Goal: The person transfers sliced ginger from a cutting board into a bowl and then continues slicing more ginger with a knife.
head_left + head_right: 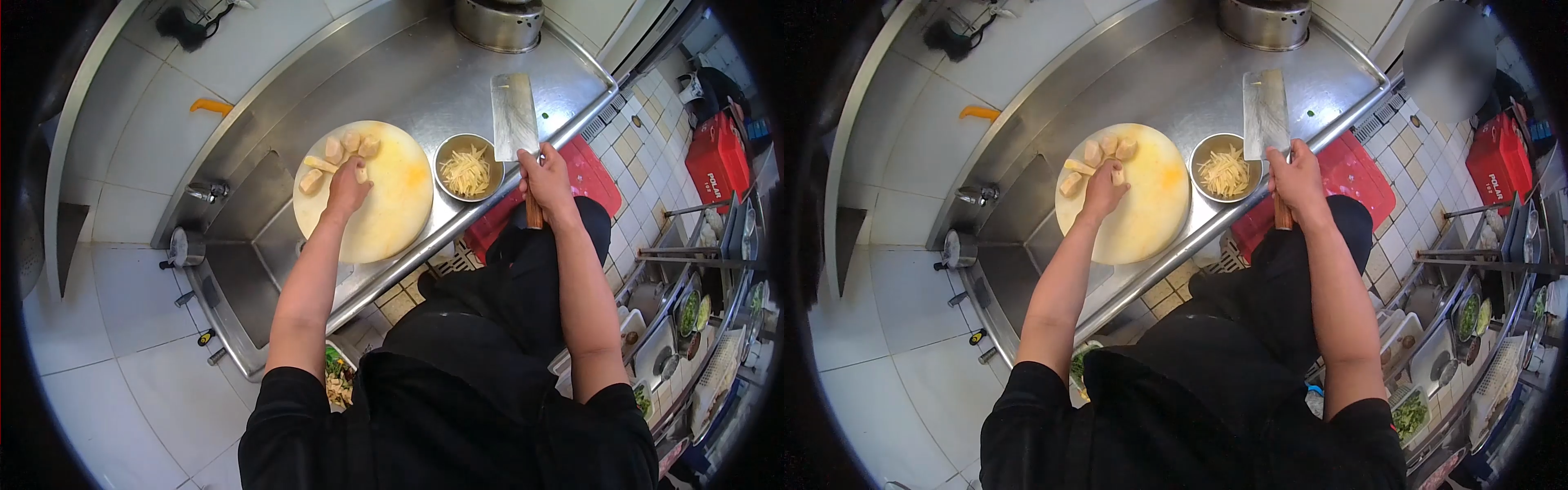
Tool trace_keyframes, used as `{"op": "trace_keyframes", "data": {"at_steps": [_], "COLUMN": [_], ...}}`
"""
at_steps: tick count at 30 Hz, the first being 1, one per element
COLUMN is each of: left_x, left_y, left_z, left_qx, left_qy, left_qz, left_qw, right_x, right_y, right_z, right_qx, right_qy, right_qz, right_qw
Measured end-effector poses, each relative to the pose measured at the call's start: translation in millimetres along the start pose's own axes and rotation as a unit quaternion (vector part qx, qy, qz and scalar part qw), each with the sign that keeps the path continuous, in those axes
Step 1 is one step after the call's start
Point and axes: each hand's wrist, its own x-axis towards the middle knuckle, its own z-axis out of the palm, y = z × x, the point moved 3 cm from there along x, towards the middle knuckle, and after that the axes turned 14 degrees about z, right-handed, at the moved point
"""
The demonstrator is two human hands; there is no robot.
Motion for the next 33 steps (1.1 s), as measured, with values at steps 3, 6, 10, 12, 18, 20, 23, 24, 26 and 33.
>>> {"op": "trace_keyframes", "data": {"at_steps": [3,6,10,12,18,20,23,24,26,33], "left_x": [-29.7,-76.7,-120.2,-133.6,-138.9,-137.8,-141.1,-141.9,-145.3,-156.3], "left_y": [15.7,21.0,31.1,40.0,47.8,54.8,52.0,50.8,47.9,33.3], "left_z": [2.7,13.9,19.5,19.0,24.9,15.2,17.6,18.8,19.2,21.6], "left_qx": [-0.039,-0.069,-0.133,-0.138,-0.075,-0.020,-0.029,-0.029,-0.068,-0.057], "left_qy": [-0.105,-0.020,0.028,0.024,0.060,0.037,0.063,0.059,0.080,0.065], "left_qz": [-0.043,0.039,-0.007,-0.039,0.016,0.034,0.027,0.028,0.059,0.059], "left_qw": [0.993,0.997,0.991,0.989,0.995,0.999,0.997,0.997,0.993,0.995], "right_x": [-0.7,-10.1,-46.0,-72.6,-117.5,-126.1,-129.0,-130.6,-133.1,-146.9], "right_y": [1.9,4.7,25.1,44.5,82.3,85.1,92.8,92.4,91.4,78.0], "right_z": [-1.5,-1.0,12.4,36.1,88.1,92.4,95.7,95.6,95.2,94.1], "right_qx": [-0.010,-0.034,-0.112,-0.275,-0.463,-0.480,-0.503,-0.510,-0.500,-0.512], "right_qy": [-0.017,-0.055,-0.147,-0.101,-0.171,-0.186,-0.169,-0.169,-0.171,-0.185], "right_qz": [-0.018,-0.054,-0.010,-0.138,-0.103,-0.127,-0.135,-0.133,-0.136,-0.166], "right_qw": [1.000,0.996,0.983,0.946,0.864,0.848,0.837,0.833,0.838,0.822]}}
